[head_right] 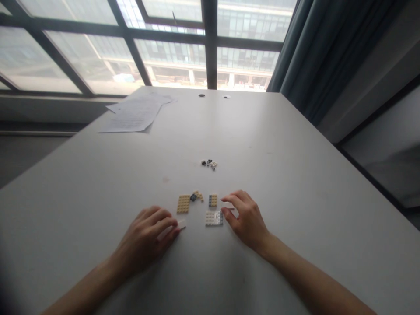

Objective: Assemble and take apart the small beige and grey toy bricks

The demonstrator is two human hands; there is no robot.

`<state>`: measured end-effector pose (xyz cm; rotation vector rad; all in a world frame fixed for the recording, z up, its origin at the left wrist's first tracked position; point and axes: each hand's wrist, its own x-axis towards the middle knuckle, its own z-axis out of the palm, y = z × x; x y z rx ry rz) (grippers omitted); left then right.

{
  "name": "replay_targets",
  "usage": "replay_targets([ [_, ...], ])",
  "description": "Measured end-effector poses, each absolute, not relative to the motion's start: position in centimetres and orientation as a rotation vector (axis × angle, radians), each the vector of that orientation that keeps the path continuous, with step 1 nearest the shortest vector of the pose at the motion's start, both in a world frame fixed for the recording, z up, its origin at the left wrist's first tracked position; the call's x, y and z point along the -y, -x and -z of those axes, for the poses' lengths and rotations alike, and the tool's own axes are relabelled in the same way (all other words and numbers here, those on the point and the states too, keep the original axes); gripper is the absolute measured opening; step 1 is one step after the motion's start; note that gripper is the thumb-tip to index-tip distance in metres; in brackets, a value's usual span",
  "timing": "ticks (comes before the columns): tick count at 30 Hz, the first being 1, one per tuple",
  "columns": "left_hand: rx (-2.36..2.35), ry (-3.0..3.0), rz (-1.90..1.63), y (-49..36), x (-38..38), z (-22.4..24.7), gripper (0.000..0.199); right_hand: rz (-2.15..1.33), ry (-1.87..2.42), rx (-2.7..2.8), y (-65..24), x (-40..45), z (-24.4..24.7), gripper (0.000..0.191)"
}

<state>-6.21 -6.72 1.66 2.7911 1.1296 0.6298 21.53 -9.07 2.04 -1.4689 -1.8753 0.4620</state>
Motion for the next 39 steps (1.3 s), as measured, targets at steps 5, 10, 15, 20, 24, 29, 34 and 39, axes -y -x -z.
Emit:
replay_targets([
  [5,-1.139,-2.736,-0.551,5.3,7.5,-1.8,0.02,-0.445,1.456,2.102,-19.6,7.0,-2.8,0.023],
  [10,-1.193,-2.713,-0.638,4.4,6.1,-2.5,0.015,-0.452,1.483,2.244,-17.7,4.2,-2.9,0.031],
  [15,-1.392,-2.69,-0.58,2.7,2.8,-2.5,0.026,-0.414,1.553,2.309,-16.8,3.1,-2.7,0.024],
  [20,-1.411,-2.696,-0.539,1.3,1.8,-2.2,0.017,-0.348,1.587,2.318,-16.5,3.2,-2.7,0.018],
  [24,-1.361,-2.688,-0.527,1.3,2.2,-2.4,0.013,-0.341,1.598,2.322,-16.5,3.5,-3.0,0.017],
  [29,-1.308,-2.703,-0.499,1.5,2.5,-2.4,0.012,-0.337,1.574,2.347,-16.5,3.9,-3.1,0.015],
  [34,-1.28,-2.713,-0.508,1.4,2.2,-2.1,0.013,-0.346,1.579,2.338,-16.6,4.1,-2.8,0.017],
  [39,-1.272,-2.723,-0.636,2.0,2.3,-2.9,0.017,-0.352,1.567,2.327,-16.8,4.1,-2.6,0.021],
])
